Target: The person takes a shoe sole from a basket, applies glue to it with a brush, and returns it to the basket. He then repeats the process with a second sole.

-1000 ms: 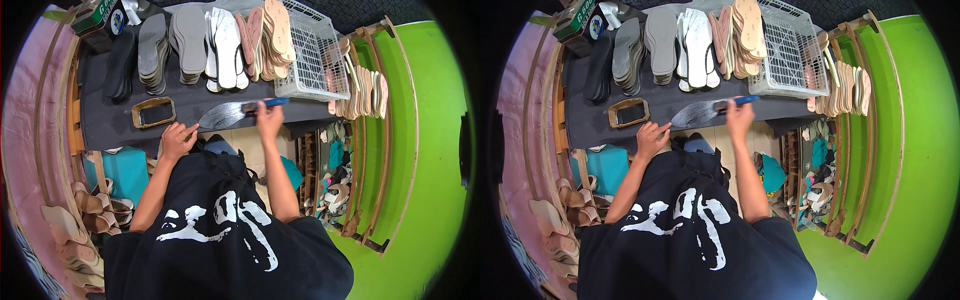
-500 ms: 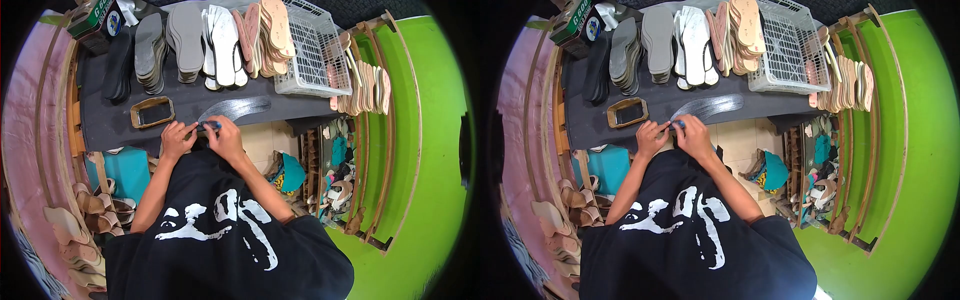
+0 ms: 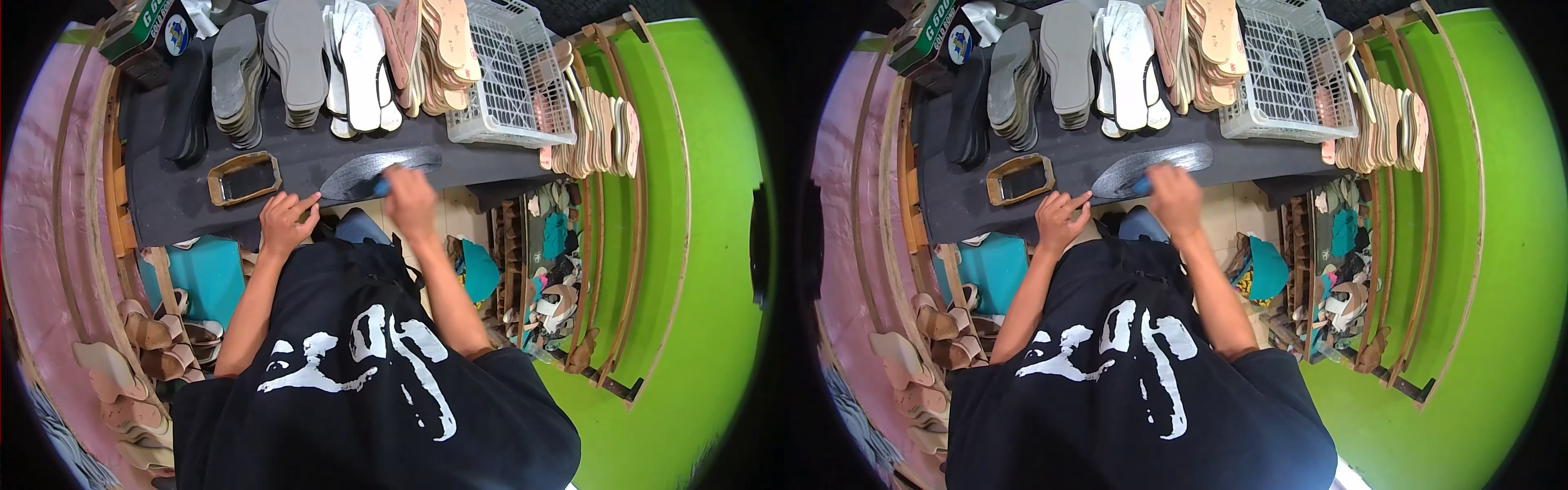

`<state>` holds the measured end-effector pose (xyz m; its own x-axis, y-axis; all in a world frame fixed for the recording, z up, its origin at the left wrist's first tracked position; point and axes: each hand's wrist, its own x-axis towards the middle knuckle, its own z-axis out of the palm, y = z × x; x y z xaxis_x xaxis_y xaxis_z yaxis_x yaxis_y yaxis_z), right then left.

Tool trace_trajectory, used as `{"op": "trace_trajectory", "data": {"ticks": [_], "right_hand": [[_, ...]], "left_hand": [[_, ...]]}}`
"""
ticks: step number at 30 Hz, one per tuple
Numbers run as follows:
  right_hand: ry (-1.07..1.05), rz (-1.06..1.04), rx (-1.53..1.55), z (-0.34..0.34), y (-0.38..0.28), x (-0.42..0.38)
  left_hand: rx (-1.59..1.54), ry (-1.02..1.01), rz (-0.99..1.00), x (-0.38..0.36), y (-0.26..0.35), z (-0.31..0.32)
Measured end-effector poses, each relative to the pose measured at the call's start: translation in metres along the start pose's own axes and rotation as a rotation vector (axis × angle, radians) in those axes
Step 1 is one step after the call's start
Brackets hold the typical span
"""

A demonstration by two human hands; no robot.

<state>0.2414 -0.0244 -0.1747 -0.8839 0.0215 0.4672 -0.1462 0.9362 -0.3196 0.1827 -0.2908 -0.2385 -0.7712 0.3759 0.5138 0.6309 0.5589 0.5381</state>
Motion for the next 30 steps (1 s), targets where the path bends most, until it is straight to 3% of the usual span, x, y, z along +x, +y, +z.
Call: {"op": "trace_trajectory", "data": {"ticks": [3, 5, 6, 8, 10, 13, 15, 16, 18, 22, 24, 26, 28, 30], "right_hand": [[-0.003, -0.003, 0.227, 0.02, -0.049, -0.003], [-0.051, 0.312, 0.614, 0.024, -0.063, -0.005], [-0.048, 0.314, 0.61, 0.027, -0.054, -0.007], [0.211, 0.636, 0.737, 0.037, -0.018, -0.011], [0.341, 0.762, 0.644, 0.023, 0.025, -0.006], [0.421, 0.679, 0.377, 0.002, 0.065, 0.003], [0.407, 0.454, 0.04, -0.005, 0.07, 0.013], [0.408, 0.454, 0.042, -0.003, 0.066, 0.013], [0.167, 0.183, -0.145, -0.005, 0.029, 0.024], [0.001, 0.11, 0.151, 0.02, -0.048, 0.026], [0.011, 0.179, 0.466, 0.035, -0.075, 0.025], [-0.056, 0.282, 0.526, 0.038, -0.076, 0.025], [0.039, 0.599, 0.688, 0.041, -0.052, 0.025], [0.146, 0.781, 0.604, 0.018, -0.023, 0.032]], "left_hand": [[0.004, -0.012, -0.001, 0.001, 0.0, -0.002], [0.012, -0.009, -0.004, 0.0, 0.001, -0.002], [0.009, -0.009, -0.001, 0.001, 0.001, -0.001], [0.015, 0.002, 0.0, 0.001, 0.001, -0.001], [0.015, 0.019, -0.001, 0.001, 0.0, 0.001], [0.022, 0.034, -0.004, -0.001, 0.0, 0.003], [0.033, 0.037, -0.003, 0.0, 0.0, 0.004], [0.033, 0.04, 0.0, 0.0, 0.001, 0.003], [0.032, 0.04, 0.006, 0.0, 0.001, 0.003], [0.04, 0.039, -0.001, 0.002, 0.001, 0.003], [0.039, 0.038, 0.004, 0.002, 0.002, 0.004], [0.037, 0.04, -0.002, 0.003, 0.002, 0.004], [0.035, 0.04, -0.008, 0.002, 0.001, 0.004], [0.038, 0.044, -0.024, 0.0, 0.001, 0.004]]}}
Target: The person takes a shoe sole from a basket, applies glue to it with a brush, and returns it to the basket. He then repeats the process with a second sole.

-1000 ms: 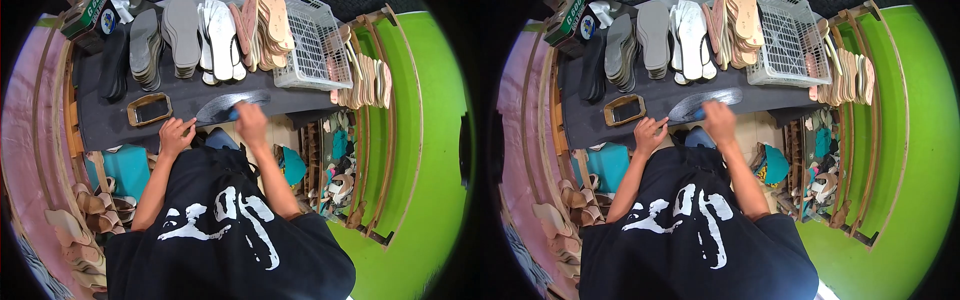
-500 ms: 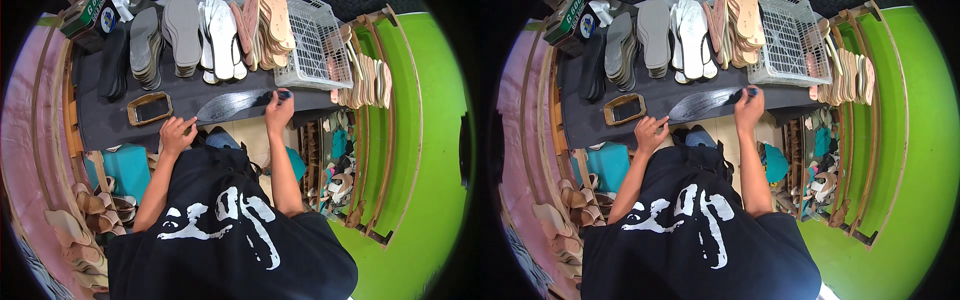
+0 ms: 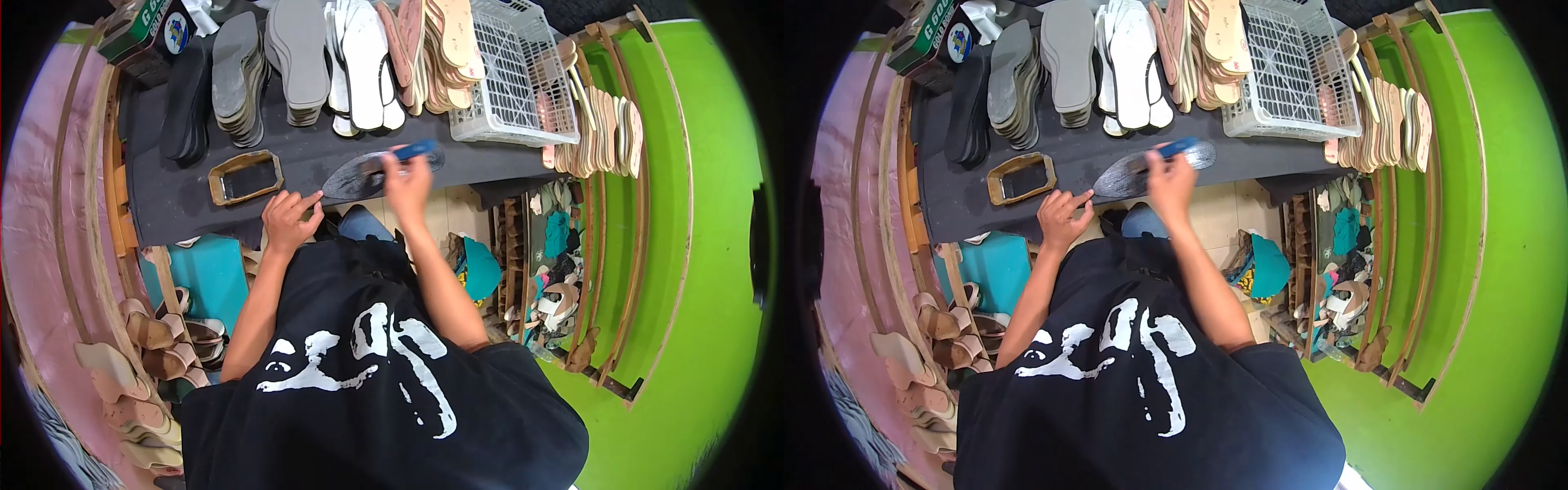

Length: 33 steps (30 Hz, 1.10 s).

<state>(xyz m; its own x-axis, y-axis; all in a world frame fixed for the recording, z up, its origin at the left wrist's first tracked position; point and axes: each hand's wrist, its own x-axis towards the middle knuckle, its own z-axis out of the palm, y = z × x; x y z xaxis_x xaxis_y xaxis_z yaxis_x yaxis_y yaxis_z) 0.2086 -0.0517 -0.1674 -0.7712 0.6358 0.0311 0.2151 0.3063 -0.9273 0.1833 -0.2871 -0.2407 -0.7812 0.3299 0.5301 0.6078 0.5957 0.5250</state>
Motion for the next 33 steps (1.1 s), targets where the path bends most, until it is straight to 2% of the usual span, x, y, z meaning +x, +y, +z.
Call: {"op": "trace_trajectory", "data": {"ticks": [1, 4, 6, 9, 11, 13, 16, 18, 19, 20, 25, 26, 29, 32, 33], "right_hand": [[0.155, -0.151, 0.005, -0.008, 0.035, 0.02], [0.326, -0.113, -0.108, -0.052, 0.039, 0.052], [0.334, -0.484, -0.526, -0.063, 0.036, 0.063], [0.054, -0.638, -0.716, -0.035, 0.012, 0.037], [-0.113, -0.663, -0.713, -0.002, -0.001, 0.01], [-0.217, -0.704, -0.579, 0.025, -0.017, -0.015], [-0.231, -0.632, -0.234, 0.047, -0.016, -0.021], [-0.193, -0.206, -0.059, 0.041, -0.011, -0.006], [-0.237, 0.149, 0.11, 0.027, -0.01, 0.008], [-0.155, 0.139, 0.171, 0.018, 0.008, 0.024], [0.187, 0.009, -0.006, -0.053, 0.036, 0.079], [0.272, -0.079, -0.13, -0.056, 0.032, 0.083], [0.229, -0.484, -0.471, -0.047, 0.022, 0.065], [-0.053, -0.627, -0.66, -0.01, 0.003, 0.019], [-0.14, -0.634, -0.615, 0.003, -0.005, 0.001]], "left_hand": [[-0.004, 0.004, 0.006, 0.0, 0.0, 0.0], [-0.016, 0.016, 0.015, 0.0, 0.0, 0.0], [-0.032, 0.022, 0.029, 0.001, -0.001, 0.004], [-0.014, 0.033, 0.024, -0.001, 0.0, 0.007], [0.001, 0.034, 0.023, 0.0, -0.001, 0.008], [0.003, 0.04, 0.034, 0.003, 0.0, 0.007], [0.012, 0.032, 0.036, 0.002, 0.001, 0.005], [0.02, 0.019, 0.026, 0.003, 0.0, 0.004], [0.017, 0.018, 0.017, 0.002, 0.001, 0.004], [0.014, 0.017, 0.008, 0.001, 0.002, 0.004], [0.02, 0.008, -0.011, 0.001, 0.002, 0.003], [0.017, 0.018, -0.005, 0.002, 0.003, 0.004], [0.023, 0.028, 0.007, 0.003, 0.003, 0.006], [0.012, 0.028, 0.021, 0.001, 0.0, 0.008], [0.01, 0.022, 0.028, 0.002, 0.001, 0.007]]}}
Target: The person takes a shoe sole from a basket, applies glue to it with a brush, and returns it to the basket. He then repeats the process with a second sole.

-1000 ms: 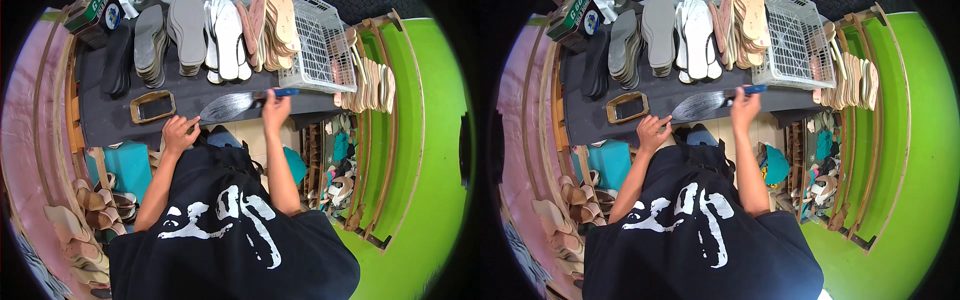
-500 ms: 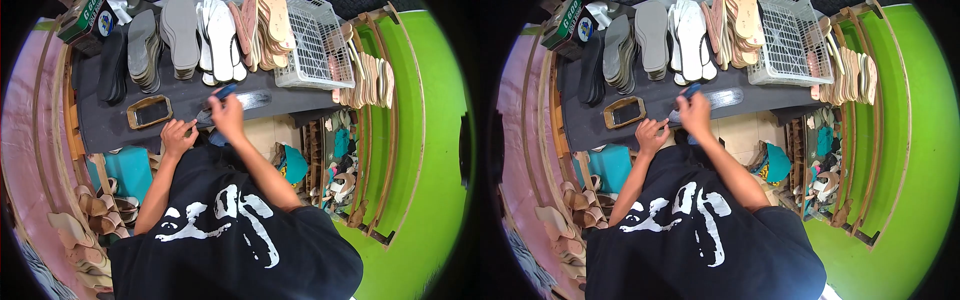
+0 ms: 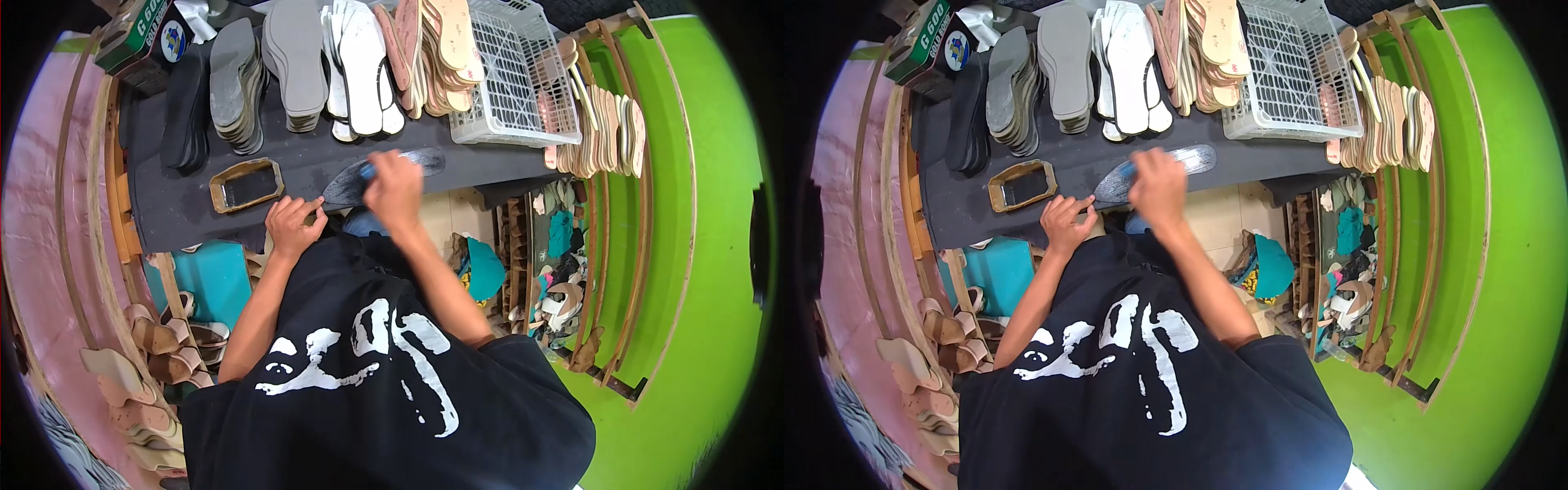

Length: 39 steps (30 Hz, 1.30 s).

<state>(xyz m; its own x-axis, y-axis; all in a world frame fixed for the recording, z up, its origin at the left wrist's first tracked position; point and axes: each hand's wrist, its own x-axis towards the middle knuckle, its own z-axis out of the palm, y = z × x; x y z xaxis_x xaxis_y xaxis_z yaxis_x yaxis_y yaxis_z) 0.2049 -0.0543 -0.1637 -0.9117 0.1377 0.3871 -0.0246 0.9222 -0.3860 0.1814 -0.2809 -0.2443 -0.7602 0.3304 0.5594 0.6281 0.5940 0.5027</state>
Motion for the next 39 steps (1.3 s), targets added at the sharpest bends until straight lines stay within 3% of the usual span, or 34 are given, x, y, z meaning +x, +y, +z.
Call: {"op": "trace_trajectory", "data": {"ticks": [4, 6, 7, 10, 13, 15, 17, 19, 21, 23, 25, 27, 29, 31, 35, 39], "right_hand": [[0.001, 0.031, 0.348, 0.015, -0.032, -0.013], [-0.003, 0.521, 0.715, 0.015, -0.017, -0.008], [0.044, 0.587, 0.622, 0.016, 0.009, -0.007], [0.383, 0.676, 0.722, 0.009, 0.088, -0.003], [0.461, 0.721, 0.381, -0.03, 0.106, 0.007], [0.42, 0.383, 0.13, -0.032, 0.102, 0.006], [0.213, 0.045, -0.035, -0.032, 0.073, -0.001], [0.012, -0.027, -0.014, -0.019, 0.027, -0.012], [0.012, -0.097, 0.184, -0.008, -0.014, -0.016], [-0.05, 0.149, 0.56, 0.007, -0.041, -0.026], [-0.07, 0.187, 0.578, 0.003, -0.035, -0.026], [0.052, 0.451, 0.625, 0.002, -0.002, -0.023], [0.296, 0.516, 0.613, -0.007, 0.048, -0.017], [0.408, 0.549, 0.448, -0.023, 0.093, -0.013], [0.375, 0.393, 0.103, -0.047, 0.115, -0.009], [0.07, -0.033, -0.184, -0.032, 0.073, -0.027]], "left_hand": [[0.005, -0.013, 0.005, 0.002, 0.001, -0.002], [0.0, -0.007, 0.007, 0.002, 0.001, -0.002], [0.009, -0.017, 0.001, 0.002, 0.001, -0.002], [0.013, -0.02, -0.02, 0.0, 0.002, -0.001], [0.01, -0.012, -0.025, 0.0, 0.001, -0.001], [0.006, -0.011, -0.02, 0.0, 0.002, 0.0], [0.009, -0.007, -0.019, 0.001, 0.003, 0.001], [0.008, -0.009, -0.011, 0.0, 0.002, 0.001], [0.016, -0.011, -0.006, 0.001, 0.001, 0.002], [0.008, -0.024, -0.015, 0.0, 0.001, 0.001], [0.001, -0.03, -0.018, -0.001, 0.002, -0.001], [0.001, -0.024, -0.026, 0.0, 0.001, -0.001], [0.006, -0.03, -0.023, -0.001, 0.002, -0.001], [0.007, -0.024, -0.03, -0.001, 0.002, -0.001], [0.0, -0.027, -0.032, -0.001, 0.002, 0.0], [0.009, -0.013, -0.023, 0.0, 0.002, 0.002]]}}
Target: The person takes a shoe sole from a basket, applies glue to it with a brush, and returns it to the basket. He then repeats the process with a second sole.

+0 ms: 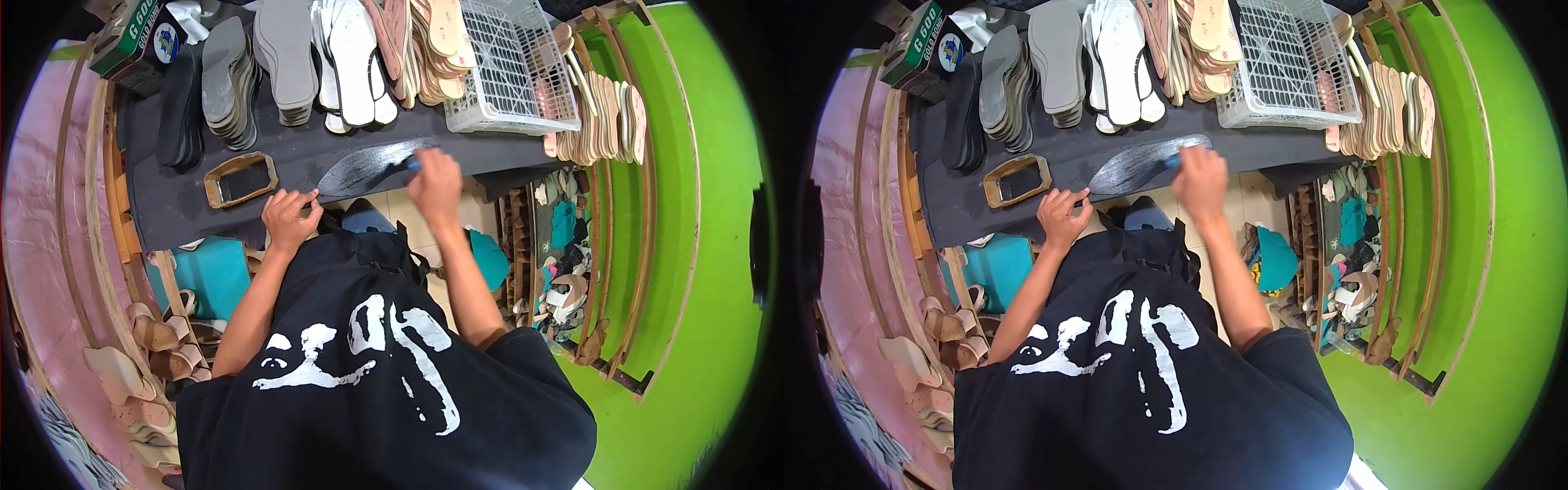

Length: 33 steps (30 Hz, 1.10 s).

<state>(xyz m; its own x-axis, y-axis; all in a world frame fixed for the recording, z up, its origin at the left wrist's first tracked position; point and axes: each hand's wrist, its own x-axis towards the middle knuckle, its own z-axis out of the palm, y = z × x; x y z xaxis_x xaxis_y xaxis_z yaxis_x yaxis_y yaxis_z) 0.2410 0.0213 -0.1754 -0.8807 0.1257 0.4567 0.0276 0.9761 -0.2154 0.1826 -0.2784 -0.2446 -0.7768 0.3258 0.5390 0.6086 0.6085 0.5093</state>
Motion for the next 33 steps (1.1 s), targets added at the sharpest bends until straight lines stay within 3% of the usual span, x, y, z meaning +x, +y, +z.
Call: {"op": "trace_trajectory", "data": {"ticks": [4, 6, 7, 11, 14, 16, 17, 18, 20, 25, 27, 28, 30, 33], "right_hand": [[-0.097, -0.081, 0.342, -0.004, -0.078, -0.005], [-0.125, 0.207, 0.723, 0.003, -0.102, -0.013], [-0.123, 0.204, 0.724, 0.003, -0.098, -0.012], [0.103, 0.589, 0.733, 0.018, -0.034, -0.01], [0.177, 0.574, 0.55, -0.005, 0.022, 0.003], [0.244, 0.355, 0.195, -0.013, 0.042, 0.006], [0.201, 0.369, 0.214, -0.013, 0.04, 0.006], [0.203, 0.37, 0.211, -0.012, 0.035, 0.004], [0.043, 0.059, 0.016, -0.005, 0.013, -0.002], [0.035, -0.068, 0.271, 0.01, -0.079, -0.001], [-0.035, 0.371, 0.823, 0.021, -0.099, -0.004], [-0.036, 0.374, 0.824, 0.021, -0.094, -0.004], [-0.033, 0.572, 0.73, 0.025, -0.065, 0.004], [0.154, 0.648, 0.678, 0.029, 0.003, 0.007]], "left_hand": [[-0.007, 0.002, -0.003, 0.0, 0.001, 0.0], [-0.001, 0.001, 0.001, 0.0, 0.0, 0.0], [-0.003, -0.001, -0.002, -0.001, 0.0, 0.0], [0.005, -0.004, -0.005, -0.001, 0.001, -0.001], [-0.019, -0.006, -0.011, -0.001, 0.002, -0.001], [-0.007, 0.001, -0.01, 0.0, 0.002, -0.001], [0.007, 0.006, -0.009, 0.0, 0.002, 0.0], [0.004, 0.006, -0.008, 0.001, 0.002, 0.001], [0.005, 0.002, -0.017, 0.0, 0.002, 0.001], [0.006, 0.004, -0.016, 0.0, 0.002, 0.001], [0.003, 0.0, -0.019, 0.0, 0.002, 0.001], [-0.007, -0.01, -0.022, 0.0, 0.002, 0.0], [-0.01, -0.017, -0.033, 0.0, 0.002, -0.002], [0.0, -0.023, -0.045, 0.0, 0.003, -0.004]]}}
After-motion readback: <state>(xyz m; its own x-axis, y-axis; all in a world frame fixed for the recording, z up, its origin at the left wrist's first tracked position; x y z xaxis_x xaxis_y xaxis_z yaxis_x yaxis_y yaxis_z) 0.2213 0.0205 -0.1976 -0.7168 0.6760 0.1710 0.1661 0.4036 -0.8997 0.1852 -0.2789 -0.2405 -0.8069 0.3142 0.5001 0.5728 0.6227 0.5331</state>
